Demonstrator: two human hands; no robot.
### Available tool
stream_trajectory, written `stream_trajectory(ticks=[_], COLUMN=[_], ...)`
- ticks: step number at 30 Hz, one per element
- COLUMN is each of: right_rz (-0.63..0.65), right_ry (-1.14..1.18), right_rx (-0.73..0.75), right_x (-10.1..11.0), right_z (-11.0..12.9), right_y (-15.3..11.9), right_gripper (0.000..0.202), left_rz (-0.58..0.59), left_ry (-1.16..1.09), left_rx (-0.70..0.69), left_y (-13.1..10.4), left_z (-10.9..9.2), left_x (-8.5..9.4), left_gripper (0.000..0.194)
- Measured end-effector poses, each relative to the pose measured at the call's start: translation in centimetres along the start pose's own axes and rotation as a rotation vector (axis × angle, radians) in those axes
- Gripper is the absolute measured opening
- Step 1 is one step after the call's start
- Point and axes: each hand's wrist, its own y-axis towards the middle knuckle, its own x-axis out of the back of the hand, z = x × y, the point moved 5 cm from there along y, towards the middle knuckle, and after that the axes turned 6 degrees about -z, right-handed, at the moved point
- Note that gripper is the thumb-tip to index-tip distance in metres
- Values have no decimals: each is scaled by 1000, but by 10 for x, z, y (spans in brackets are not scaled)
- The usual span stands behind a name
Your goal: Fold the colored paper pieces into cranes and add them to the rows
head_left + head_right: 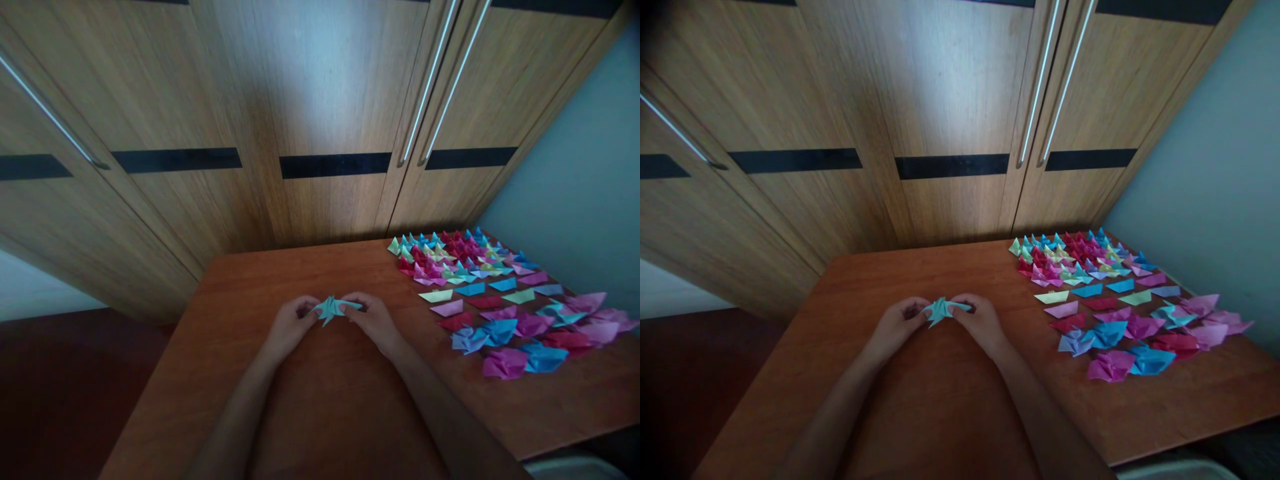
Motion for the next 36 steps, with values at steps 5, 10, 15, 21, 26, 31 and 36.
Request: stream_trajectory(ticks=[5,10,15,21,26,31,36], right_rz=[48,0,1,1,1,19,23], right_ry=[128,332,645,853,900,990,1028], right_rx=[-65,-182,-354,-379,-351,-349,-351], right_x=[-5,-4,-6,-15,-19,-25,-26], right_z=[-1,-5,-11,-11,-6,-3,1], right_y=[-4,-6,-5,-7,-9,-13,-16], right_gripper=[21,23,24,23,20,18,19], left_rz=[127,172,165,166,159,134,148], left_ry=[28,-96,-376,-748,-885,-930,-923], left_rx=[-60,-29,128,225,220,202,185], left_y=[-6,-8,-11,-15,-16,-19,-22], left_z=[-8,-11,-5,-1,-2,-7,-11], left_x=[-11,-16,-17,-24,-25,-24,-24], left_gripper=[22,21,19,15,16,21,24])
